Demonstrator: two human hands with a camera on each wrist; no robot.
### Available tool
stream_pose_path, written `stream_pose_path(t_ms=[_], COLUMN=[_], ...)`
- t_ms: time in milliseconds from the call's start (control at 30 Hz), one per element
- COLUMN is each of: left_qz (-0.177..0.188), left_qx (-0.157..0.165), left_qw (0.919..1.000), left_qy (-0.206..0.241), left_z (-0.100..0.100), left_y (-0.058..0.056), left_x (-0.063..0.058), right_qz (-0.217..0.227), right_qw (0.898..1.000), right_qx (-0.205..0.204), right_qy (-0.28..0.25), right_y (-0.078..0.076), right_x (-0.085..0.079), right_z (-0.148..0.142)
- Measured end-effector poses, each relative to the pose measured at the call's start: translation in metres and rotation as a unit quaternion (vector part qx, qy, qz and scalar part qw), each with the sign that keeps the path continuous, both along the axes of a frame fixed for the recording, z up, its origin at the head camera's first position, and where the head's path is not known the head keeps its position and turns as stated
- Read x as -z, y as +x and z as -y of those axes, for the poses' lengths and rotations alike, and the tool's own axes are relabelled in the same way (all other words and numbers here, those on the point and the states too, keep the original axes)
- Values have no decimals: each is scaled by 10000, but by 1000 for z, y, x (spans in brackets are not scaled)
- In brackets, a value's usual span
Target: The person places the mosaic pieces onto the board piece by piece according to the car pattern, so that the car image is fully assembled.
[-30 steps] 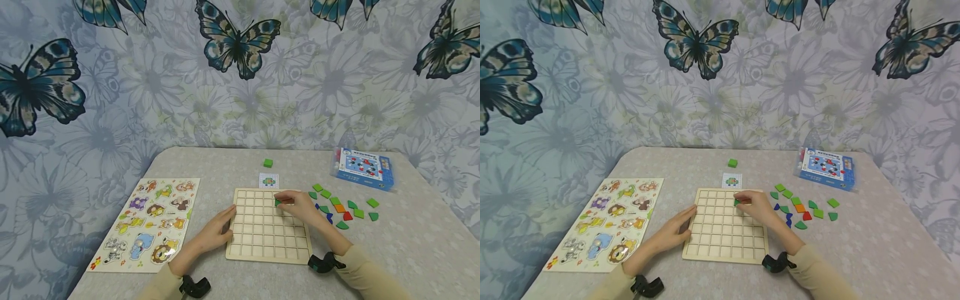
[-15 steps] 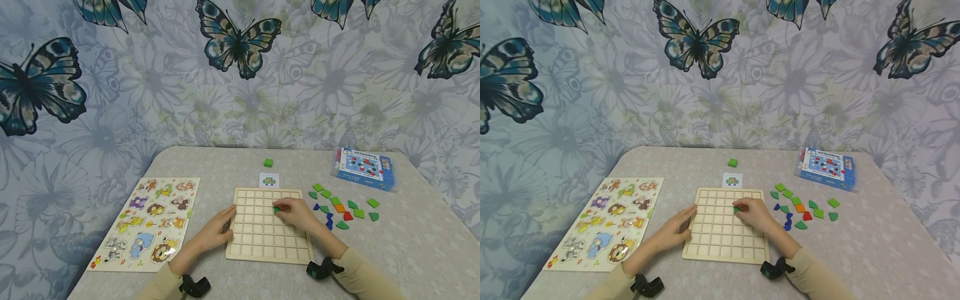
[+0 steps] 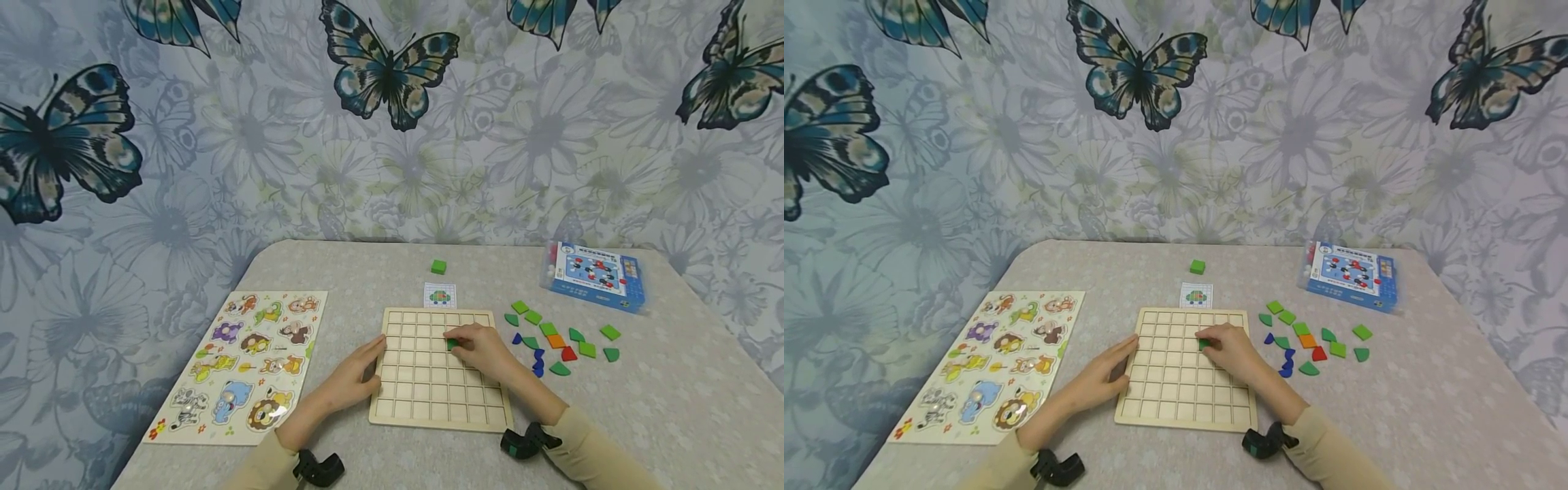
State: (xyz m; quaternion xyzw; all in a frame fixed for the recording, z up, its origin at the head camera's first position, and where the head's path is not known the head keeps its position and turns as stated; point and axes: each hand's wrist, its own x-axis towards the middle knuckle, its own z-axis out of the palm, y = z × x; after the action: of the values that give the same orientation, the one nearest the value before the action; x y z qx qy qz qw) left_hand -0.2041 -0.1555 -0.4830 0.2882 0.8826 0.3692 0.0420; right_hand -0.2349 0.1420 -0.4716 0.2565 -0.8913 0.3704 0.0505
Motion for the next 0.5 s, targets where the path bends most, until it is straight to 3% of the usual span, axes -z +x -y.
stream_pose_path(t_ms=[200,500], left_qz=[-18,-28], left_qx=[0,-5], left_qw=[10000,10000], left_qy=[-17,6], left_z=[0,0], left_y=[0,0], left_x=[0,0], right_qz=[-78,538], right_qw=[9997,9951], right_qx=[-216,-215], right_qy=[3,-796], right_y=[1,0], right_x=[-2,-23], right_z=[-1,-13])
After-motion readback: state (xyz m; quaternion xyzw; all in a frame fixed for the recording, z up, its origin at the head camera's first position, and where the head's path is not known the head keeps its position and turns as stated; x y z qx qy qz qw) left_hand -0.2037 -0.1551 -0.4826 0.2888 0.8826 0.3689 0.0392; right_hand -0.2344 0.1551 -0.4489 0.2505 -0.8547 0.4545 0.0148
